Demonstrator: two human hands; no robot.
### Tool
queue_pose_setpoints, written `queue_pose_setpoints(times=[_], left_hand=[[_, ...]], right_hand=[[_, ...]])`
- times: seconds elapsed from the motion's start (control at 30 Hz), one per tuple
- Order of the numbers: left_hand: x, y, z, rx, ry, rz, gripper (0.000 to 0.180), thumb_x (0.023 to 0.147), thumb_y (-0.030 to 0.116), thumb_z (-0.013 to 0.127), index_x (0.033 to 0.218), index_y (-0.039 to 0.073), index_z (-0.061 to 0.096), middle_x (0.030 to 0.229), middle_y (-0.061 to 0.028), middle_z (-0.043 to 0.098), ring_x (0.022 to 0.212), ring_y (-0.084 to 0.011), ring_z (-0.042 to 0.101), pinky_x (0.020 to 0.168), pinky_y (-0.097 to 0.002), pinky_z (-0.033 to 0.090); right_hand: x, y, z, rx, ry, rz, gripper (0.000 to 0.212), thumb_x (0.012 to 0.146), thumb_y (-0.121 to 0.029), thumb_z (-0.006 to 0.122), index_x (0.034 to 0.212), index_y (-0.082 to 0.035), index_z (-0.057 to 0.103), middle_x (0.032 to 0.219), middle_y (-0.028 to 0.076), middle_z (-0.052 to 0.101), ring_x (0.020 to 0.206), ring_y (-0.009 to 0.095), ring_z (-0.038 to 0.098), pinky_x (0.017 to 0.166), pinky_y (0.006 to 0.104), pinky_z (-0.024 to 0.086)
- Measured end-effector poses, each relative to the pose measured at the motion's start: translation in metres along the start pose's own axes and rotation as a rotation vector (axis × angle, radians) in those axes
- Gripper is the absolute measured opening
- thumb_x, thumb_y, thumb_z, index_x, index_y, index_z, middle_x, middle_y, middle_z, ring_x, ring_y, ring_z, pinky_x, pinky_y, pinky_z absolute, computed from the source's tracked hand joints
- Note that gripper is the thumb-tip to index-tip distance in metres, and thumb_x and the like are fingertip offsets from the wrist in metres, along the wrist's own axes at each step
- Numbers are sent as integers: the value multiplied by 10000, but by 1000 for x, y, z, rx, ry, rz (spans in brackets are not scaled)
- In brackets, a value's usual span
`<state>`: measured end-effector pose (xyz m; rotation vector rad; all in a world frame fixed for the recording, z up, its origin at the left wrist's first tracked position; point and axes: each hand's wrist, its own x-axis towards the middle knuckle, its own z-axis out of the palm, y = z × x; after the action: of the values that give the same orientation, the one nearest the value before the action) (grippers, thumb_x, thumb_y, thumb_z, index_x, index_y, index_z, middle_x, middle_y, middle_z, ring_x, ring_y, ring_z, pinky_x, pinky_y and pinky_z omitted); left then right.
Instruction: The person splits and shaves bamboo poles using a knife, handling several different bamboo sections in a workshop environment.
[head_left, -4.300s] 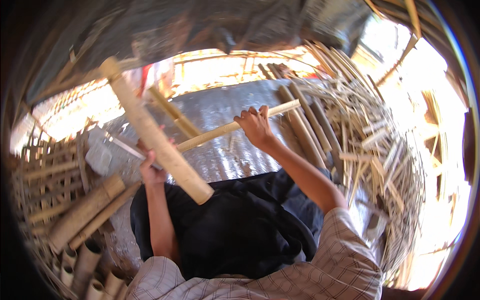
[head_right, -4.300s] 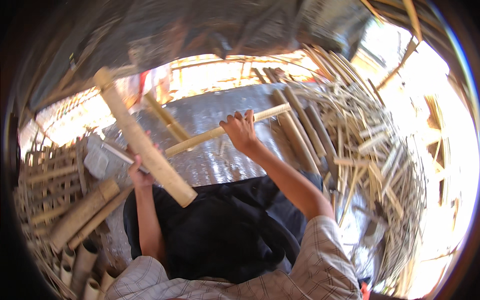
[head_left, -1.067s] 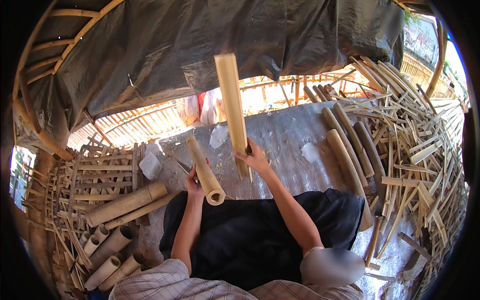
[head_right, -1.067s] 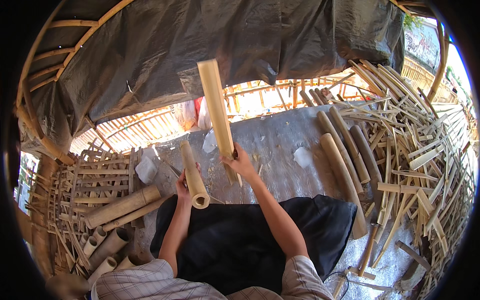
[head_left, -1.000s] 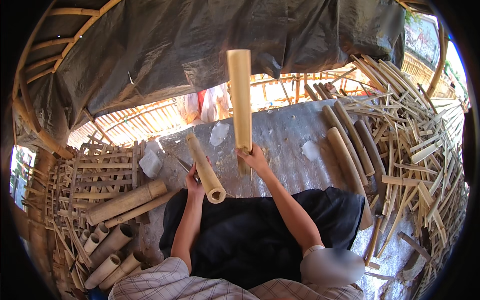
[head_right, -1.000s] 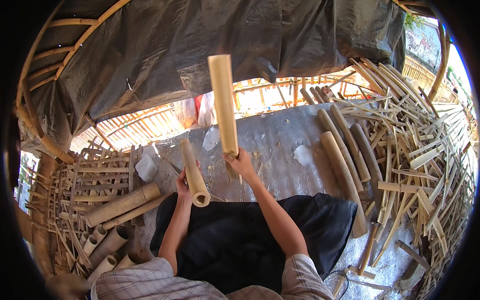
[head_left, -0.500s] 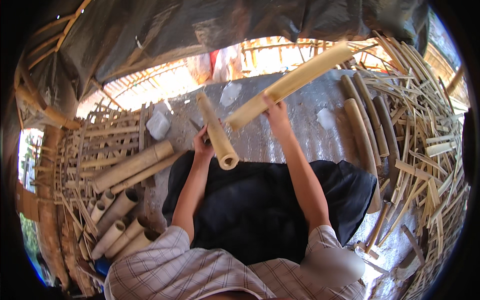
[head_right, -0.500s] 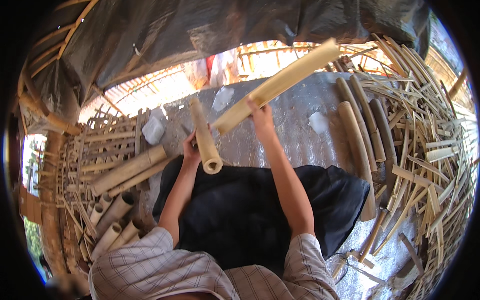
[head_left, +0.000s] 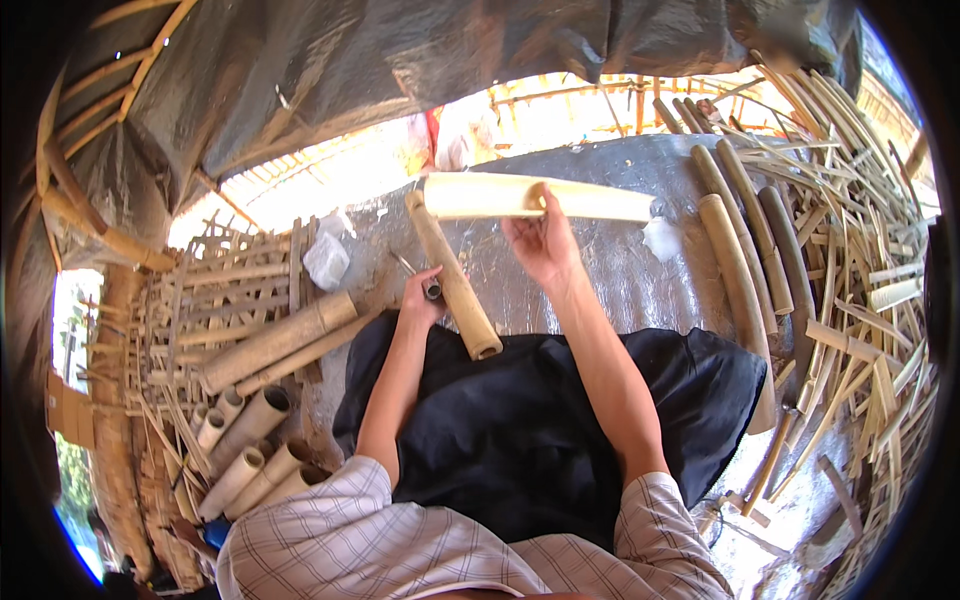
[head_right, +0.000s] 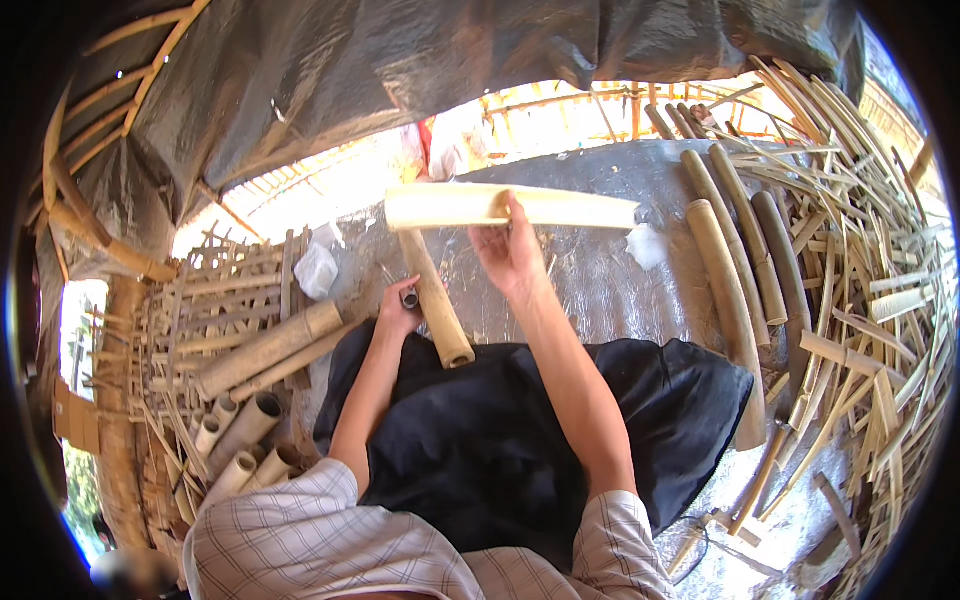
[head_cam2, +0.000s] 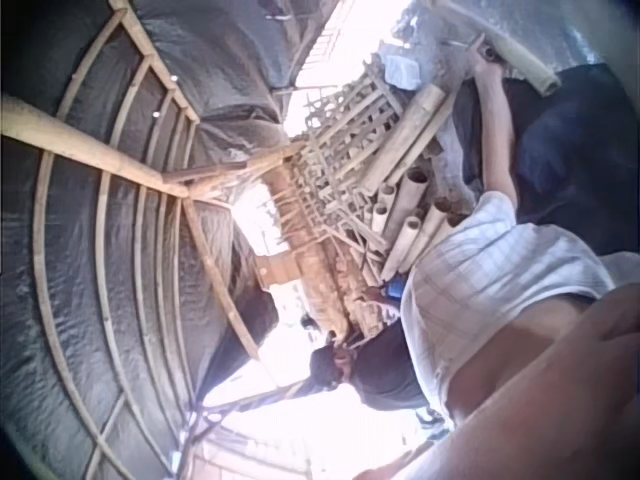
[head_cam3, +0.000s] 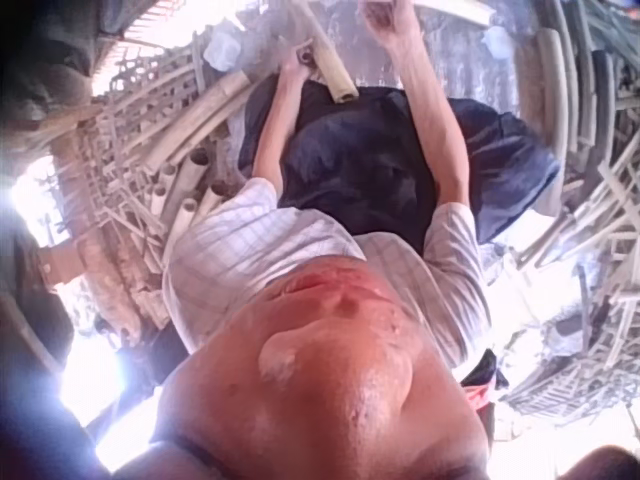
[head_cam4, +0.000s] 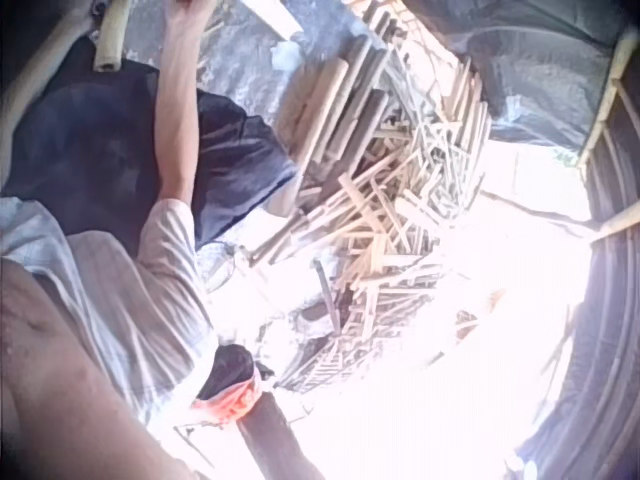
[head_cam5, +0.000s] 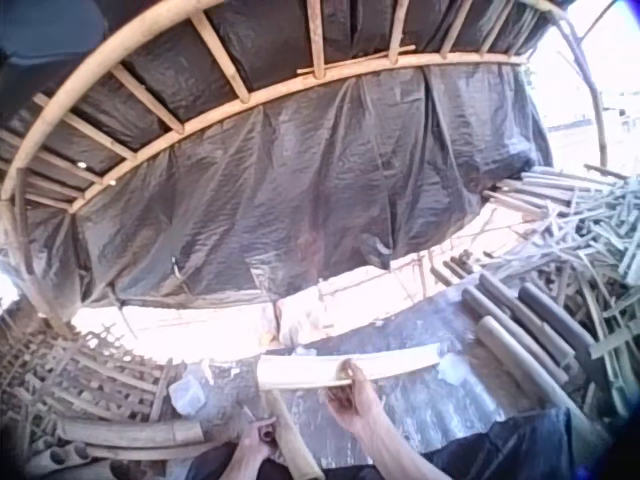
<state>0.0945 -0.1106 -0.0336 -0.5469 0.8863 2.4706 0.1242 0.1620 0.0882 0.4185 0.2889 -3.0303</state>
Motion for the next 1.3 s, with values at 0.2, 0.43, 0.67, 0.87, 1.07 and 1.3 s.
queue_pose_setpoints(times=[0.2, 0.43, 0.67, 0.87, 1.07, 1.3], left_hand=[[4, -1, -4, 85, -18, 10, 475, 886, 121, 654, 1307, -63, 531, 1229, -252, 631, 1184, -463, 604, 1070, -593, 473], [2, -1, 1, 110, 21, 16, 395, 921, 151, 676, 1256, -36, 581, 1181, -242, 665, 1141, -435, 643, 1059, -597, 484], [10, -5, 7, 68, -56, 68, 426, 903, 113, 720, 1286, -6, 577, 1211, -218, 660, 1153, -422, 640, 1052, -587, 491], [1, -15, 23, 229, -70, -40, 424, 891, 115, 747, 1273, 10, 595, 1211, -182, 667, 1143, -390, 642, 1059, -550, 494], [6, -12, 19, 174, 86, -55, 323, 862, 100, 763, 1163, 57, 658, 1137, -107, 684, 1083, -313, 649, 986, -479, 519], [11, -8, -15, 263, -341, 398, 220, 1018, 368, 631, 1110, 173, 672, 1246, -46, 676, 1168, -242, 613, 959, -440, 490]], right_hand=[[11, 23, -18, -75, 61, 58, 265, 1002, -292, 695, 1144, -82, 619, 1069, 40, 639, 947, 167, 633, 838, 341, 573], [14, 35, -30, -144, 51, 73, 314, 960, -350, 732, 1149, -122, 627, 1093, 53, 646, 1007, 187, 605, 913, 357, 522], [13, 38, -28, -228, -8, 55, 311, 909, -230, 795, 1101, -76, 606, 1015, 44, 618, 953, 164, 607, 909, 342, 533], [9, 42, -27, -251, -4, 80, 273, 910, -202, 759, 1088, -68, 600, 1015, 64, 630, 955, 187, 613, 924, 367, 534], [-9, 44, -8, -493, 29, 196, 366, 949, -350, 664, 1140, -45, 594, 1054, 120, 686, 953, 234, 661, 897, 386, 521], [0, 60, -20, -821, 37, 355, 443, 981, -452, 592, 1123, -34, 627, 1019, 146, 728, 954, 276, 723, 861, 376, 520]])
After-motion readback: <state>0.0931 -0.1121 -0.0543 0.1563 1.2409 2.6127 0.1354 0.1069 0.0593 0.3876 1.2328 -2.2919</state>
